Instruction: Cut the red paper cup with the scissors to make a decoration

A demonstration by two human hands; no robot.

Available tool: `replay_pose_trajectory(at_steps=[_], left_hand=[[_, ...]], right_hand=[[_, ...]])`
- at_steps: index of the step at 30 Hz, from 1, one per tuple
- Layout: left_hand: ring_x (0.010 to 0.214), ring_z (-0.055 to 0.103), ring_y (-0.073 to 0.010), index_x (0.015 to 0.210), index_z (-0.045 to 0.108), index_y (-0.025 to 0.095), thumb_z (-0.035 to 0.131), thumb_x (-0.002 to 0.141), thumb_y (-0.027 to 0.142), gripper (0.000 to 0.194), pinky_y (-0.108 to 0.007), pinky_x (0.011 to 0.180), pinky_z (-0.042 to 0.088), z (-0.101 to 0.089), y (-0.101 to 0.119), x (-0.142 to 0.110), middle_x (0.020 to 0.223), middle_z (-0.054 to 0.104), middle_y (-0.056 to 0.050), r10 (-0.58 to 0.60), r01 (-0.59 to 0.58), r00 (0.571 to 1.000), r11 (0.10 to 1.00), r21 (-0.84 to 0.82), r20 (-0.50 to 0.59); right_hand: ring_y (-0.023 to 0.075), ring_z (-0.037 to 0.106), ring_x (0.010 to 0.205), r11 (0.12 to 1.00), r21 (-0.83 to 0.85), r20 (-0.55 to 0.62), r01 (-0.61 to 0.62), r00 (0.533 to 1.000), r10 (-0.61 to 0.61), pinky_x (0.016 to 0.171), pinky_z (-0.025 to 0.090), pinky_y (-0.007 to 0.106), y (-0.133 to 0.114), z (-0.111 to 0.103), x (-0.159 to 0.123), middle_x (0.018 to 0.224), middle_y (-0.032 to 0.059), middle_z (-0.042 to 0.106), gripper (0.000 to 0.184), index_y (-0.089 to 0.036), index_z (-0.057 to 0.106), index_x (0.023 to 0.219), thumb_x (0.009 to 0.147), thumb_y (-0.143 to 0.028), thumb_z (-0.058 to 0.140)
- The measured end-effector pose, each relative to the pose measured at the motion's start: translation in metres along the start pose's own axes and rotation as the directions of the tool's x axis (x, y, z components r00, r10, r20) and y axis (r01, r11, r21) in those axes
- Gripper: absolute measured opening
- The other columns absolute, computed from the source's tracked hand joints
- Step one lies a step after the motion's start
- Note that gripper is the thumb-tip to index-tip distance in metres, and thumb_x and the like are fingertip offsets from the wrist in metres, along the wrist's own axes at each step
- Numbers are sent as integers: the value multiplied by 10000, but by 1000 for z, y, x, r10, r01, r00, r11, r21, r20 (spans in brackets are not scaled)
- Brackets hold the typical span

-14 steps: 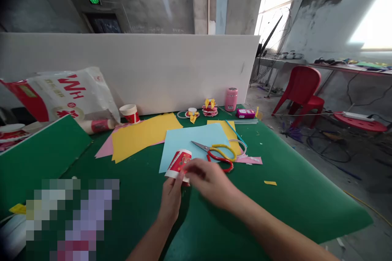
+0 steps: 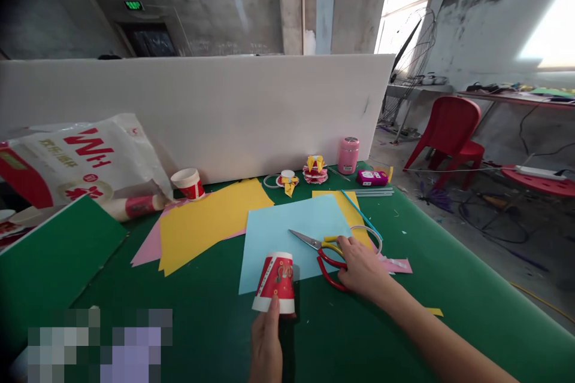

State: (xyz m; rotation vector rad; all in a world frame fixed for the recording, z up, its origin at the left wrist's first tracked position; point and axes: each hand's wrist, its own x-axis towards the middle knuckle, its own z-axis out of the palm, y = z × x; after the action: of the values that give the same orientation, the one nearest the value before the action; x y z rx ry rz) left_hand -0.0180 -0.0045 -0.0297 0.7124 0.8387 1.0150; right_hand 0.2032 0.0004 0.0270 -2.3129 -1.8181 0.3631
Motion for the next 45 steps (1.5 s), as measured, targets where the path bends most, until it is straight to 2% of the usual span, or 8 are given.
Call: replay_pose_trajectory(at_steps=[8, 13, 19, 23, 28, 32, 39, 45], left_hand=[[1293, 199, -295, 969, 640, 263, 643, 642, 404, 356, -385, 918, 413, -2, 4, -8, 1107, 596, -76, -45, 48, 996, 998, 43, -75], [1220, 332, -323, 1043, 614, 225, 610, 646, 475, 470, -363, 831, 465, 13, 12, -7, 1163, 555, -96, -127, 208, 908, 964, 166, -399], [1050, 509, -334, 976, 651, 132, 579, 669, 482, 471, -394, 848, 440, 42, 40, -5, 1036, 639, -118, 34, 27, 945, 983, 181, -326], [1091, 498, -316, 994, 653, 159, 584, 681, 411, 407, -385, 912, 402, 55, 46, -1, 1045, 652, -97, 111, -81, 959, 989, 126, -262], [1166, 437, -285, 1008, 650, 212, 565, 687, 408, 386, -361, 963, 352, 59, 46, 4, 1119, 626, -57, 79, -59, 978, 993, 106, -195], [1173, 427, -294, 970, 667, 201, 592, 667, 383, 361, -375, 979, 331, 53, 48, 7, 1088, 645, -51, 18, -16, 994, 1000, 26, -103], [1054, 522, -316, 1027, 636, 133, 545, 737, 354, 376, -428, 881, 404, 46, 56, 10, 1055, 649, -126, -142, 142, 990, 939, -312, 21], [933, 594, -230, 998, 640, 143, 453, 812, 357, 340, -376, 831, 443, 50, 69, 14, 1009, 670, -109, -269, 273, 960, 821, -501, 82]], right_hand=[[247, 553, 755, 992, 88, -35, -86, 995, 89, 583, 397, 306, 5, -3, 4, 867, 126, 603, 308, -124, 504, 955, 685, -271, 518], [257, 533, 760, 922, 386, -207, 31, 977, 54, 626, 421, 355, 3, -7, -10, 900, 102, 575, 251, -190, 507, 908, 731, -365, 541], [140, 522, 600, 252, 953, -173, 170, 985, -11, 587, 462, 302, -53, 4, -16, 929, 48, 554, 188, -230, 436, 876, 796, -365, 541], [199, 565, 849, -116, 993, -4, -5, 997, -79, 726, 465, 320, -85, 12, -6, 1004, 63, 566, 251, -215, 461, 824, 729, -357, 644], [245, 622, 753, -453, 879, 150, -146, 988, -26, 629, 494, 349, -96, 25, 7, 745, 13, 605, 349, -222, 452, 773, 621, -360, 734], [261, 633, 737, -494, 858, 163, -141, 987, 2, 658, 497, 397, -97, 35, 9, 730, 16, 635, 334, -230, 467, 770, 607, -318, 746], [330, 624, 714, -359, 899, 259, -253, 965, -31, 493, 491, 440, -95, 41, 7, 747, 73, 650, 315, -241, 519, 815, 633, -430, 692], [287, 619, 807, -432, 880, 232, -199, 972, 24, 685, 507, 446, -96, 41, 7, 760, 28, 636, 265, -238, 511, 762, 634, -321, 728]])
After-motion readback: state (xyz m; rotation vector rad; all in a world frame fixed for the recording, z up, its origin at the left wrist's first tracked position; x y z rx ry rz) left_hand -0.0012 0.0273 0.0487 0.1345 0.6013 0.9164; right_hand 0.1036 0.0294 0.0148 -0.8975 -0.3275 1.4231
